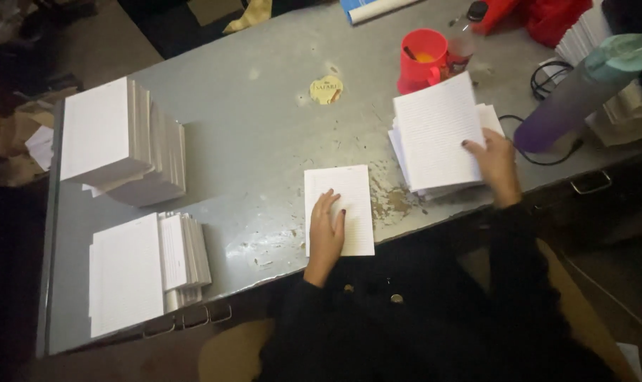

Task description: The person is flipping through a stack of lined papers on a table, likely to inspect or count them.

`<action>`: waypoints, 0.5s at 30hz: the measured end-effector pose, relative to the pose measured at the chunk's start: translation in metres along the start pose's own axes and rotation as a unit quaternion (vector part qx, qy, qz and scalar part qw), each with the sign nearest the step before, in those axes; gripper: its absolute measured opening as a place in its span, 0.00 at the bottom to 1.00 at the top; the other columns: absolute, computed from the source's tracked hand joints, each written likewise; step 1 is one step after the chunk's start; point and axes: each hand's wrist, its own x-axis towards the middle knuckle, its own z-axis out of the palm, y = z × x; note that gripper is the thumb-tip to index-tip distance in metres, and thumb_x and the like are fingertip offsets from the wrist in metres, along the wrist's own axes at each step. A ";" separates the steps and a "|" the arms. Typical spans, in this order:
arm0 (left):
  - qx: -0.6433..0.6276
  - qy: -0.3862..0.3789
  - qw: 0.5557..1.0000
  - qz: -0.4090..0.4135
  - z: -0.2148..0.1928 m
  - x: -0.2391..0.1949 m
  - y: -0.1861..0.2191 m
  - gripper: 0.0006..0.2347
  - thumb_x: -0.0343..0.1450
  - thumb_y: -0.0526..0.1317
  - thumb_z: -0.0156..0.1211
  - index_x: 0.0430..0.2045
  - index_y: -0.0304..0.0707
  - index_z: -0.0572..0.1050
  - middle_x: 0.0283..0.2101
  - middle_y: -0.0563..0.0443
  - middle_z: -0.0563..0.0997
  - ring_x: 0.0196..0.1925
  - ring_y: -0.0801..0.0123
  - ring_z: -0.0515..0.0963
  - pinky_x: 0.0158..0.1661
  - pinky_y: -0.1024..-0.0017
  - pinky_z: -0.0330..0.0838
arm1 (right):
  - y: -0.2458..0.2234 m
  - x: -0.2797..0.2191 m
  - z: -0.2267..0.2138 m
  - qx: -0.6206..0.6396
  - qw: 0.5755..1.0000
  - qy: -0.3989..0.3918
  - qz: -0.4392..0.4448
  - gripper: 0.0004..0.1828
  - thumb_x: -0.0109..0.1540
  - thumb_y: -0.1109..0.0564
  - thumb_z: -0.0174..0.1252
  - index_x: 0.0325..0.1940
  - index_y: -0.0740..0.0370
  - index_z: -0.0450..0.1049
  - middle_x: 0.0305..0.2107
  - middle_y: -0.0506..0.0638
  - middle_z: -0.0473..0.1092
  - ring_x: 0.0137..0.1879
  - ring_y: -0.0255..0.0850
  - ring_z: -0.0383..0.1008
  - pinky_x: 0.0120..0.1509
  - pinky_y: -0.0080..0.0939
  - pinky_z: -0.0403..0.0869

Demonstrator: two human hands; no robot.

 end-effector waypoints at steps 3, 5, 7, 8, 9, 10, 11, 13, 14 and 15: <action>0.079 0.008 0.997 0.007 0.017 0.007 -0.025 0.16 0.75 0.38 0.56 0.59 0.41 0.68 0.66 0.38 0.69 0.72 0.42 0.63 0.69 0.46 0.54 | 0.059 0.025 0.000 -0.085 0.996 -0.003 0.010 0.28 0.63 0.54 0.71 0.62 0.72 0.75 0.43 0.70 0.75 0.52 0.63 0.76 0.53 0.56 0.75; 0.127 0.012 0.992 0.000 0.024 0.013 -0.035 0.18 0.75 0.39 0.56 0.60 0.44 0.67 0.68 0.40 0.66 0.73 0.44 0.61 0.70 0.45 0.50 | 0.062 0.025 0.003 -0.133 0.991 -0.001 0.010 0.32 0.62 0.52 0.73 0.64 0.74 0.74 0.45 0.73 0.74 0.54 0.64 0.75 0.53 0.56 0.76; 0.217 -0.013 0.976 0.003 0.027 0.016 -0.040 0.18 0.74 0.41 0.58 0.59 0.38 0.70 0.71 0.35 0.63 0.74 0.42 0.59 0.70 0.43 0.49 | 0.035 0.010 0.003 -0.153 0.987 0.054 0.010 0.31 0.59 0.61 0.74 0.63 0.76 0.73 0.45 0.74 0.74 0.54 0.65 0.75 0.53 0.58 0.77; 0.217 -0.008 0.976 0.000 0.028 0.019 -0.038 0.18 0.74 0.41 0.58 0.59 0.38 0.70 0.71 0.35 0.63 0.74 0.42 0.59 0.70 0.43 0.49 | 0.006 0.004 -0.001 -0.152 0.987 0.052 0.004 0.31 0.59 0.61 0.74 0.63 0.76 0.73 0.45 0.74 0.74 0.54 0.65 0.75 0.53 0.58 0.77; 0.226 -0.021 0.974 0.016 0.026 0.016 -0.037 0.19 0.75 0.41 0.54 0.61 0.36 0.68 0.72 0.34 0.60 0.75 0.42 0.56 0.71 0.44 0.46 | -0.021 -0.009 -0.004 -0.199 0.978 0.051 0.038 0.36 0.60 0.58 0.71 0.69 0.72 0.67 0.55 0.74 0.67 0.60 0.66 0.65 0.59 0.61 0.70; 0.235 -0.034 0.971 0.033 0.025 0.014 -0.038 0.19 0.76 0.41 0.50 0.63 0.34 0.66 0.74 0.33 0.56 0.76 0.41 0.52 0.71 0.45 0.43 | -0.047 -0.021 -0.006 -0.246 0.965 0.050 0.071 0.40 0.62 0.56 0.69 0.75 0.67 0.60 0.64 0.74 0.59 0.66 0.66 0.55 0.64 0.65 0.63; 0.236 -0.037 0.971 0.026 0.022 0.012 -0.031 0.19 0.76 0.41 0.50 0.63 0.34 0.66 0.74 0.33 0.56 0.76 0.41 0.52 0.71 0.45 0.43 | -0.035 -0.037 0.002 -0.247 0.965 0.042 0.072 0.40 0.62 0.56 0.69 0.75 0.67 0.60 0.64 0.74 0.59 0.66 0.66 0.55 0.64 0.65 0.63; 0.214 -0.034 0.976 -0.003 0.017 0.012 -0.017 0.18 0.76 0.41 0.55 0.60 0.35 0.70 0.72 0.33 0.62 0.75 0.40 0.58 0.70 0.42 0.46 | -0.015 -0.065 0.018 -0.229 0.970 0.087 0.004 0.19 0.75 0.49 0.64 0.35 0.64 0.79 0.25 0.60 0.75 0.36 0.55 0.80 0.36 0.47 0.74; 0.214 -0.031 0.976 -0.008 0.018 0.007 -0.018 0.18 0.76 0.41 0.55 0.60 0.35 0.70 0.72 0.33 0.62 0.75 0.40 0.58 0.70 0.42 0.46 | -0.023 -0.088 0.023 -0.229 0.970 0.082 0.001 0.19 0.75 0.49 0.64 0.35 0.64 0.79 0.25 0.60 0.75 0.36 0.55 0.80 0.36 0.47 0.74; 0.214 -0.046 0.976 -0.013 0.019 0.004 -0.019 0.18 0.76 0.41 0.54 0.61 0.37 0.69 0.72 0.34 0.60 0.75 0.41 0.57 0.71 0.43 0.45 | -0.031 -0.110 0.029 -0.037 0.981 -0.138 0.129 0.18 0.73 0.52 0.53 0.43 0.73 0.75 0.29 0.67 0.75 0.35 0.57 0.80 0.35 0.51 0.76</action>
